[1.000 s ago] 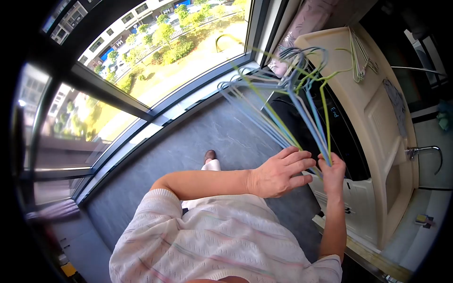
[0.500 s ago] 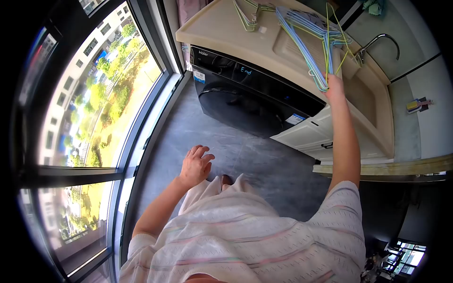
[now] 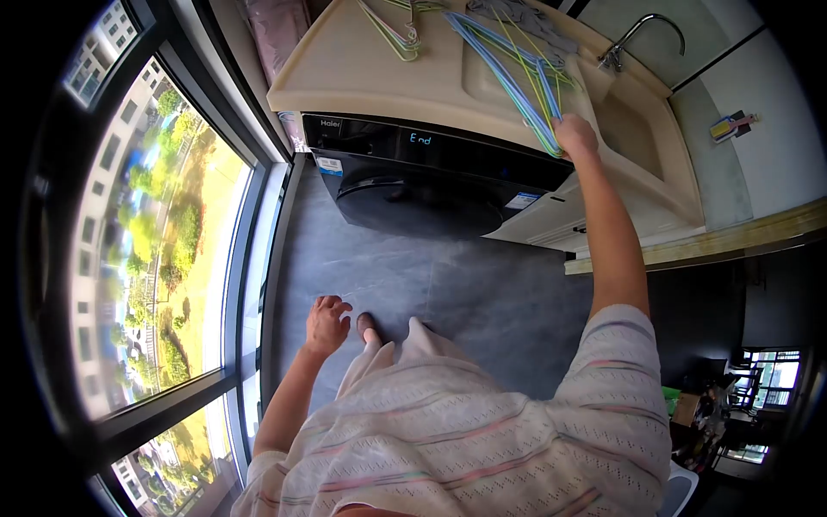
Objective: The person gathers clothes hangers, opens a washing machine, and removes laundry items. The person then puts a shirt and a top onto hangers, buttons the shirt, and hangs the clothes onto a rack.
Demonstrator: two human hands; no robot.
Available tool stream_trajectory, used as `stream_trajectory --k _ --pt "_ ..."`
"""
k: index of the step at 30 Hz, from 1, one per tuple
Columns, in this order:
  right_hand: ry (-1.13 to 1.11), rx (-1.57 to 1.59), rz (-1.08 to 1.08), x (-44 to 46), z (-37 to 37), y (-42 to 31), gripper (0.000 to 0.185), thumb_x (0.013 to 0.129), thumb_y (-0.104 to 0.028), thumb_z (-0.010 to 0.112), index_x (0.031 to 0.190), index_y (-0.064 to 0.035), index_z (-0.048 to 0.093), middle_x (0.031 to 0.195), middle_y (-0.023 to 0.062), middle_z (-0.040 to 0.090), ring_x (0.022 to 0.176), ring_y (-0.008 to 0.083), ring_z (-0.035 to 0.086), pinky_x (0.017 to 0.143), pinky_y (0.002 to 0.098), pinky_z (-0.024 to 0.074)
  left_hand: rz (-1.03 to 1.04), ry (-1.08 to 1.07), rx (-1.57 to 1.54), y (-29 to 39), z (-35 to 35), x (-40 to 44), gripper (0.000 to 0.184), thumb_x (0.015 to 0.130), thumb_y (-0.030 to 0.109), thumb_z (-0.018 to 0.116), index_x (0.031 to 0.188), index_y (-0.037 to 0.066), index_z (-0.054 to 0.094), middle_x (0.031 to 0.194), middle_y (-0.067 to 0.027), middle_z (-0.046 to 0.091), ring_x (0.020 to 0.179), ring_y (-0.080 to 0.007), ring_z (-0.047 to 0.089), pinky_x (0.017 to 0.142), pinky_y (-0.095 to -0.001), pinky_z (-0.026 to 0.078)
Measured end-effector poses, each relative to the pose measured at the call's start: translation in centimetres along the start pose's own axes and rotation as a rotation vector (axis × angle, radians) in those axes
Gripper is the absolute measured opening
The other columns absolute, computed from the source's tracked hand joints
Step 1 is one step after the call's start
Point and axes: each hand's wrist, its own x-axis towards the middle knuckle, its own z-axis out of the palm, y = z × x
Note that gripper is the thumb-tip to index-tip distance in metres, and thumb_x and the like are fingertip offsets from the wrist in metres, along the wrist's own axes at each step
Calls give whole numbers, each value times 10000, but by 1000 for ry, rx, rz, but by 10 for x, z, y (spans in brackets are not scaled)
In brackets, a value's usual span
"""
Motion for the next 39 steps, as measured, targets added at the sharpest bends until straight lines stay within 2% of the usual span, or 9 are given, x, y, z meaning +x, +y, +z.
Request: stream_trajectory --k 5,11,17,20,23,26,32,35,39 --pt "185 -123 -35 -5 1 5 337 858 -382 418 943 -118 610 946 104 620 926 319 567 758 440 451 20 -79 2 -22 1 6 194 656 57 630 841 110 646 952 -84 579 936 -278 508 810 -367 430" --pt "245 43 74 7 5 17 335 856 -387 420 921 -119 611 951 108 612 902 309 571 733 435 455 33 -134 -13 -38 5 8 201 650 65 634 843 119 648 931 -90 587 931 -279 513 803 -372 435" --pt "268 -48 -65 10 5 27 337 838 -382 437 895 -112 631 859 123 627 831 332 580 710 428 461 23 -201 5 -51 9 12 199 657 88 640 850 131 653 945 -89 590 943 -274 516 817 -370 435" --pt "185 -51 83 11 -3 22 334 823 -374 455 857 -105 650 844 127 627 812 342 578 703 419 466 25 -235 6 -55 12 15 198 660 96 642 853 140 655 953 -89 591 947 -276 517 822 -370 435" --pt "267 -51 -104 19 -1 33 315 792 -318 515 779 -30 641 751 184 603 676 353 577 623 386 451 24 -256 12 -56 14 17 198 664 105 643 857 145 656 958 -89 591 946 -278 520 815 -376 441" --pt "164 -16 -97 9 -5 23 241 753 -313 552 781 -103 666 792 143 624 736 322 593 671 399 471 20 -279 18 -59 17 19 199 670 111 642 865 149 658 965 -89 592 948 -279 523 807 -381 448" --pt "36 640 169 6 -8 12 237 704 -251 618 739 -18 640 699 144 623 639 239 604 590 340 456 7 -318 11 -63 17 20 206 676 116 634 876 158 660 969 -88 595 940 -283 531 817 -384 447" --pt "148 740 -2 16 -2 23 252 729 -247 625 713 3 596 570 44 533 497 124 489 479 284 380 11 -346 30 -65 17 20 202 687 132 617 884 138 662 968 -86 594 956 -274 524 831 -371 433" --pt "334 451 -44 10 6 16 262 695 -272 634 719 -12 616 665 123 616 632 218 600 594 329 458 2 -368 29 -71 21 21 209 676 124 631 881 155 660 968 -95 594 943 -287 531 826 -381 443"
